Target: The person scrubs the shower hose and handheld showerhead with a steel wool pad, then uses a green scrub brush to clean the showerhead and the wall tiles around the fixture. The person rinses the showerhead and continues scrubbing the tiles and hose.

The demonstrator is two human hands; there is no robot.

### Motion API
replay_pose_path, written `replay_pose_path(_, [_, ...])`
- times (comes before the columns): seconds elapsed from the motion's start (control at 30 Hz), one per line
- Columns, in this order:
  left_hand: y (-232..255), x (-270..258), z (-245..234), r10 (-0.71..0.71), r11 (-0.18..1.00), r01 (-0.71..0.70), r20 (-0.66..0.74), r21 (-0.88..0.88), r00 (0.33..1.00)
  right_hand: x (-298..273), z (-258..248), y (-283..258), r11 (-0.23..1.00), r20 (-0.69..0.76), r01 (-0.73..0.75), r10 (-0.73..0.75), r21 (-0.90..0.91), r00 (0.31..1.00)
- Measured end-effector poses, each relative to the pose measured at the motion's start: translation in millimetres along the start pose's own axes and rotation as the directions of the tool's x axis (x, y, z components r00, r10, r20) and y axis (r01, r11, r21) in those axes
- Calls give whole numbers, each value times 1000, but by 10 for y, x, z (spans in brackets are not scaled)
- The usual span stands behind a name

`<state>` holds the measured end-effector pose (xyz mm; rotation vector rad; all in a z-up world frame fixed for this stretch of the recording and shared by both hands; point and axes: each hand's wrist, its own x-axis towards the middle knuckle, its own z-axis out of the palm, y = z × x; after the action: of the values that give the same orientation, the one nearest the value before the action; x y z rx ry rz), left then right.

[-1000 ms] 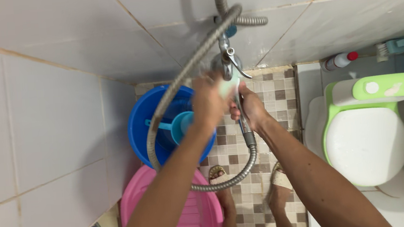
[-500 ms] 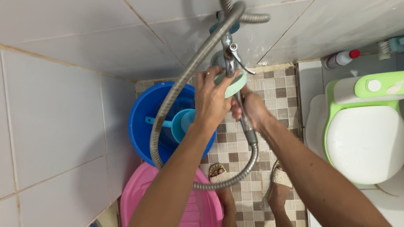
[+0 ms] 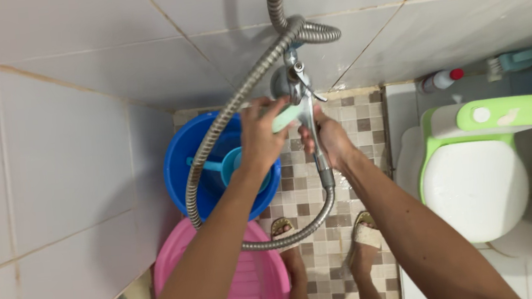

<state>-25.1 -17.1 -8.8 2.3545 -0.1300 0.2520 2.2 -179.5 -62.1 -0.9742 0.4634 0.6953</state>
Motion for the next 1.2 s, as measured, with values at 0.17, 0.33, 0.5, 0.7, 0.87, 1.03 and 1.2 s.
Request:
replay_pose_path(0.17, [259, -164, -59, -118, 973, 183, 373, -143, 920, -14, -133, -12, 988, 152, 53, -75, 145, 986])
replay_pose_path(0.33, [372, -137, -191, -108, 982, 123, 107, -145, 988, -145, 115, -103, 990, 78, 33, -44, 138, 996])
replay_pose_path(0.5, [413, -327, -210, -71, 953, 128, 209, -273, 975, -306, 272, -296, 969, 22, -153, 152, 194, 988])
replay_pose_path(0.7, [370, -399, -64, 1, 1000, 1, 84, -24, 996, -381, 159, -31, 998, -38, 42, -43, -37, 998])
replay_pose_path(0.87, [218, -44, 26, -10, 999, 18, -219, 34, 976, -325, 218, 94, 990, -63, 139, -137, 24, 989])
replay_pose_path(1.03, [306, -23, 58, -304, 936, 234, -267, -265, 915, -437, 275, -16, 979, -160, 147, -169, -140, 972])
replay_pose_path(1.2, [283, -56, -12, -169, 976, 165, -16, -139, 986, -641, 184, 137, 855, -162, 267, -370, -444, 915])
